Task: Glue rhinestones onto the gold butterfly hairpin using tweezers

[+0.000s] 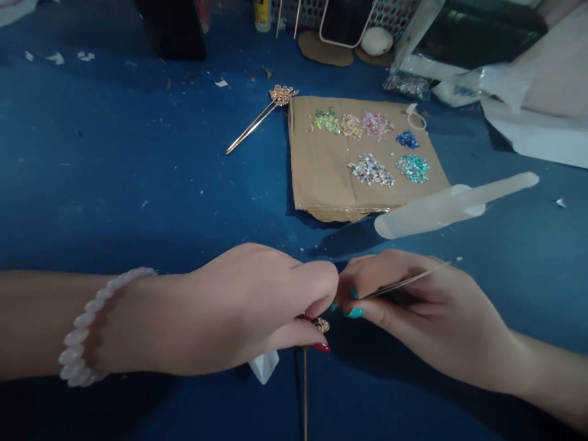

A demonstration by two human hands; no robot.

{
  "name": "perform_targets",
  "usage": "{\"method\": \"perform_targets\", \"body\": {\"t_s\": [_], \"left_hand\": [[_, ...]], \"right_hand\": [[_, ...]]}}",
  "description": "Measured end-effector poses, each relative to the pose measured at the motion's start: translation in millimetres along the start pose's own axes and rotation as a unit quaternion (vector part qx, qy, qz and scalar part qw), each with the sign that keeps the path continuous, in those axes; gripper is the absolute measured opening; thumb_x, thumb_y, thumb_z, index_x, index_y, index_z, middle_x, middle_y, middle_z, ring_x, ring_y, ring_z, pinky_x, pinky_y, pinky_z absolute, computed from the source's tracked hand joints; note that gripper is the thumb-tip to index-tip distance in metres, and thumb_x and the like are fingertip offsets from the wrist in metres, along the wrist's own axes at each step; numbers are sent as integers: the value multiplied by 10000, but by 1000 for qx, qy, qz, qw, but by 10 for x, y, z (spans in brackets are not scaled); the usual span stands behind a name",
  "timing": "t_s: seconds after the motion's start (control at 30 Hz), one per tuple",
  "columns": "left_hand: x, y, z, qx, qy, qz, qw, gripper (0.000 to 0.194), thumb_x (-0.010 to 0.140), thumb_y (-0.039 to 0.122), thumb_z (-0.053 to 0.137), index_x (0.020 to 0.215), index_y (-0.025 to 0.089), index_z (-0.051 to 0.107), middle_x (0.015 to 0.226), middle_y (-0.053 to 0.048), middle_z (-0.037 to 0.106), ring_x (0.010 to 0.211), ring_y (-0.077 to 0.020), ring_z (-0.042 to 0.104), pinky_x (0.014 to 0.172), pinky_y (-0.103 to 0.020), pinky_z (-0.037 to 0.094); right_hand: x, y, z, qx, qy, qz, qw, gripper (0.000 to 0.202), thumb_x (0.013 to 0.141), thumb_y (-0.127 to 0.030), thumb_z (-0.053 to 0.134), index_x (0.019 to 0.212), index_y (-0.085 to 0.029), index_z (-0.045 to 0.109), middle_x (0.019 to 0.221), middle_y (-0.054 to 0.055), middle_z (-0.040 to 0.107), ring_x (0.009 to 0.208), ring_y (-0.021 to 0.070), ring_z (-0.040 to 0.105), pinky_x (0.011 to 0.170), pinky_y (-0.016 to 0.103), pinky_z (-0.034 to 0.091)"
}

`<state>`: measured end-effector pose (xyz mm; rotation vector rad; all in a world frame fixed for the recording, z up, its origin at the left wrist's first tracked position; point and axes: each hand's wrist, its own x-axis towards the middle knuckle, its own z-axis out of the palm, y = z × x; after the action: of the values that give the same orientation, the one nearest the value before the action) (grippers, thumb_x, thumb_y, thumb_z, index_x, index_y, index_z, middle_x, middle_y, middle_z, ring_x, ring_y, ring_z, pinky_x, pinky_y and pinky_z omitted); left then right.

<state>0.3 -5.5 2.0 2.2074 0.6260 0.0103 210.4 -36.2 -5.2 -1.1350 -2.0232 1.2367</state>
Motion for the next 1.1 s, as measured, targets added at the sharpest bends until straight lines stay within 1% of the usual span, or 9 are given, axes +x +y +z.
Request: {"method": "perform_targets", "body": {"t_s": [0.17, 0.27, 0.43, 0.57, 0.73, 0.83, 0.93, 1.03, 1.1], "left_hand": [[-2, -8, -32, -29, -9, -19, 999, 317, 826, 246, 651, 715, 208, 357, 575, 84, 482, 458, -76, 426, 404, -185, 246], [-6, -29, -45, -63, -13, -28, 998, 323, 815, 263, 663, 715, 208, 360, 603, 84, 519, 482, -75, 459, 410, -181, 260], [-24, -65, -24, -114, -17, -2, 993, 319, 832, 254, 652, 714, 204, 360, 671, 77, 578, 542, -76, 522, 449, -183, 305], [-33, -82, 5, -143, 15, 23, 989, 328, 831, 242, 649, 704, 202, 350, 680, 78, 565, 536, -66, 520, 467, -191, 317], [-30, -94, 8, -145, 2, 41, 988, 328, 842, 262, 634, 699, 204, 344, 670, 71, 552, 519, -68, 504, 465, -199, 323], [-33, -106, 24, -146, 20, 53, 988, 344, 843, 278, 641, 700, 205, 337, 677, 69, 560, 525, -71, 510, 462, -202, 313], [-37, -117, 44, -145, 24, 62, 987, 344, 849, 280, 637, 705, 205, 333, 693, 65, 575, 526, -72, 511, 459, -206, 307], [-37, -117, 42, -143, 26, 66, 987, 340, 851, 282, 635, 710, 206, 336, 694, 65, 581, 540, -76, 527, 470, -207, 321], [-37, -110, 25, -138, 14, 63, 988, 338, 852, 276, 635, 714, 207, 335, 699, 62, 587, 561, -83, 547, 483, -209, 337]], "right_hand": [[-11, 16, -44, 63, 10, 11, 998, 86, 793, -218, 668, 762, -237, 589, 744, -7, 662, 674, 142, 672, 594, 229, 544], [-22, 22, -54, 131, 1, 38, 991, 98, 773, -223, 694, 767, -223, 596, 733, -6, 675, 681, 143, 682, 604, 225, 552], [-15, 15, -40, 203, -2, 54, 978, 110, 768, -217, 702, 763, -212, 592, 722, -11, 676, 674, 129, 675, 608, 225, 551], [1, 9, -34, 239, -6, 68, 969, 116, 761, -197, 705, 764, -207, 589, 730, -1, 683, 680, 141, 683, 619, 245, 559], [-2, 0, -38, 257, -9, 74, 964, 138, 742, -192, 719, 751, -205, 583, 721, 1, 684, 664, 138, 681, 597, 237, 559], [-3, -3, -39, 261, -6, 78, 962, 132, 747, -192, 716, 751, -204, 584, 729, 3, 689, 673, 141, 685, 607, 243, 563], [-8, 0, -40, 277, -1, 76, 958, 139, 740, -162, 719, 754, -205, 587, 721, -9, 693, 660, 122, 682, 608, 220, 558], [-20, 4, -41, 282, -14, 70, 957, 145, 738, -121, 710, 764, -204, 595, 729, -11, 692, 676, 118, 677, 617, 220, 552], [-27, 6, -42, 285, -22, 67, 956, 146, 742, -103, 701, 774, -204, 601, 738, -9, 689, 687, 120, 675, 622, 228, 548]]}}
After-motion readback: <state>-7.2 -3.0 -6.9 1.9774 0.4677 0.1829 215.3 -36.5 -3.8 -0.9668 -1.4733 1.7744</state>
